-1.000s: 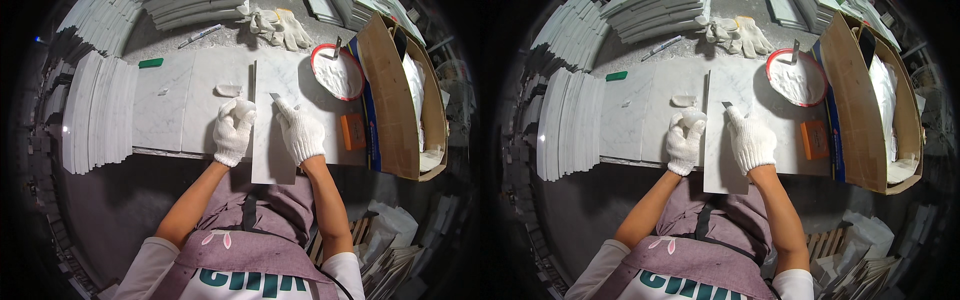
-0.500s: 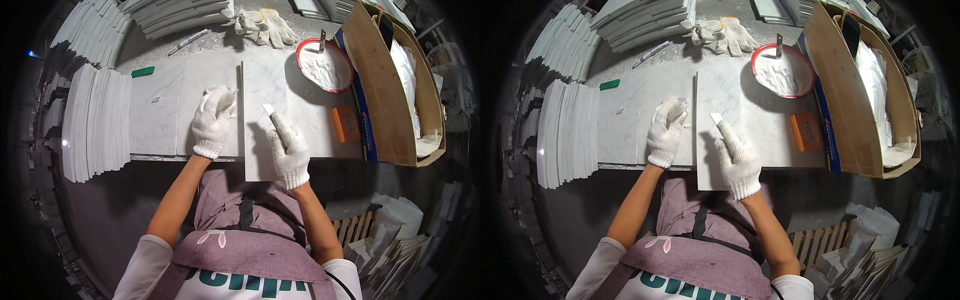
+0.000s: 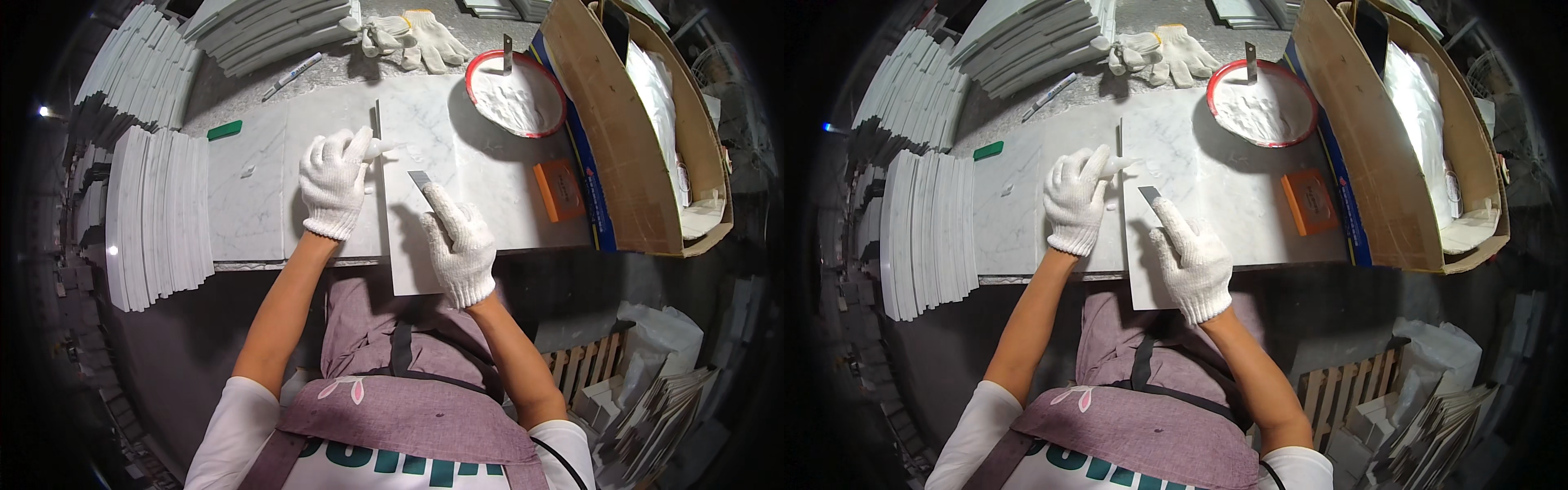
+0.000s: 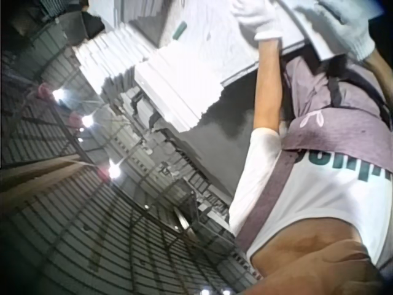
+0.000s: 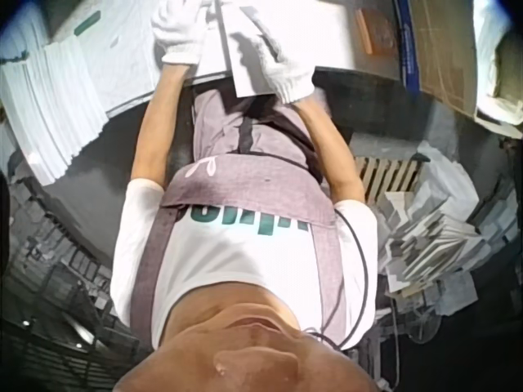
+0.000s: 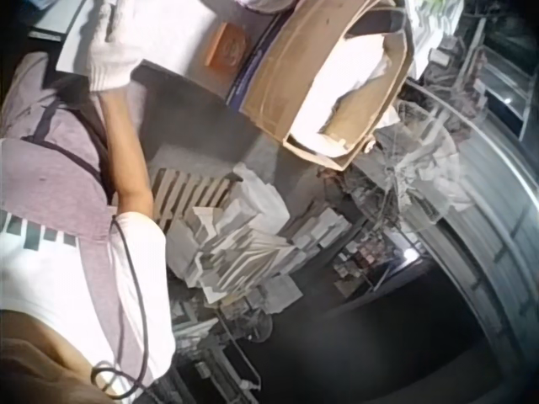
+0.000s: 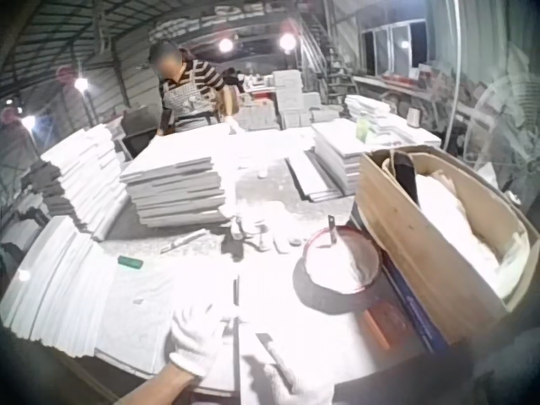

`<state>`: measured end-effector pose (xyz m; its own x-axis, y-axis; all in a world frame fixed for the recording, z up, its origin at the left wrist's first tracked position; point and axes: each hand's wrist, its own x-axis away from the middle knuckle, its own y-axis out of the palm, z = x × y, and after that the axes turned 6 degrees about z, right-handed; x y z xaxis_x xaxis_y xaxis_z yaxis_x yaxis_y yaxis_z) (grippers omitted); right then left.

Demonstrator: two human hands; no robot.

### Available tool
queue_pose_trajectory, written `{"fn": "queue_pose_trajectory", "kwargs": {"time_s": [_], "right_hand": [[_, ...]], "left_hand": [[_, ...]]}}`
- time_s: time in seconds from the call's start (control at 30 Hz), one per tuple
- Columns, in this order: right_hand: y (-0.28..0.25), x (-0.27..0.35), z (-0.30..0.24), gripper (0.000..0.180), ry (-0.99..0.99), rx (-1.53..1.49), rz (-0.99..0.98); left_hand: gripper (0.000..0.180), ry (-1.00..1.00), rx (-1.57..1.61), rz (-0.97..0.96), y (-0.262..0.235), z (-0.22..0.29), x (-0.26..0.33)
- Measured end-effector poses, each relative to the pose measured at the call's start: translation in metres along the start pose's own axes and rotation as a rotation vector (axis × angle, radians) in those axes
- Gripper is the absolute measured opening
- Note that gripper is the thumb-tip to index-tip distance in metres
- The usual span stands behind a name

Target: The person scrapes the edges of rectangular white tiles with a metal scraper, repeatedly flipping each tile to work on different sides. The person places finished tiles into a stack on the table.

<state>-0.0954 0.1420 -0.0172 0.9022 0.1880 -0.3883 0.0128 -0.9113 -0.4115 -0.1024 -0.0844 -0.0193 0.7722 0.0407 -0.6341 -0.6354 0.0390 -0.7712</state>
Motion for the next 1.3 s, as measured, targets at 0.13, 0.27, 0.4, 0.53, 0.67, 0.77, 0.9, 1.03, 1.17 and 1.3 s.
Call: {"fn": "queue_pose_trajectory", "kwargs": {"time_s": [0.13,0.27,0.4,0.53,0.67,0.77,0.9,1.03,1.17,1.3], "right_hand": [[-0.0002,-0.0006,0.0002,0.046,-0.019,0.007,0.012],[-0.001,-0.0002,0.0,0.045,-0.016,0.013,0.007],[-0.0012,-0.0005,-0.0012,0.045,-0.01,0.01,0.005],[-0.0018,-0.0013,-0.0028,0.046,-0.015,-0.002,0.003],[-0.0016,-0.0009,-0.0029,0.047,-0.025,-0.009,0.005],[-0.0007,-0.0004,-0.0017,0.045,-0.013,-0.007,0.015],[0.0002,-0.0005,-0.0011,0.045,-0.016,-0.009,0.024],[-0.0005,-0.0011,-0.0016,0.045,-0.012,-0.007,0.018],[-0.0012,-0.0006,-0.0019,0.045,0.0,0.008,0.007],[-0.0015,-0.0007,-0.0024,0.046,0.014,0.033,-0.006]], "left_hand": [[0.055,0.037,-0.036,-0.008,0.0003,-0.0005,-0.0009],[0.05,0.108,-0.079,0.043,-0.0007,0.0016,-0.0046],[0.059,0.066,-0.046,-0.027,-0.0001,-0.0006,-0.0009],[0.059,0.067,-0.051,-0.025,-0.0005,0.0011,-0.0008],[0.059,0.069,-0.056,-0.026,-0.0005,0.0026,-0.0016],[0.049,0.12,-0.082,0.038,-0.0016,0.0046,-0.0068],[0.059,0.096,-0.082,-0.003,-0.0005,0.0036,-0.0026],[0.057,0.104,-0.08,-0.002,0.0004,0.0034,-0.0039],[0.057,0.11,-0.081,-0.001,-0.0003,0.0038,-0.0055],[0.056,0.122,-0.087,0.025,0.0004,0.0041,-0.0063]]}}
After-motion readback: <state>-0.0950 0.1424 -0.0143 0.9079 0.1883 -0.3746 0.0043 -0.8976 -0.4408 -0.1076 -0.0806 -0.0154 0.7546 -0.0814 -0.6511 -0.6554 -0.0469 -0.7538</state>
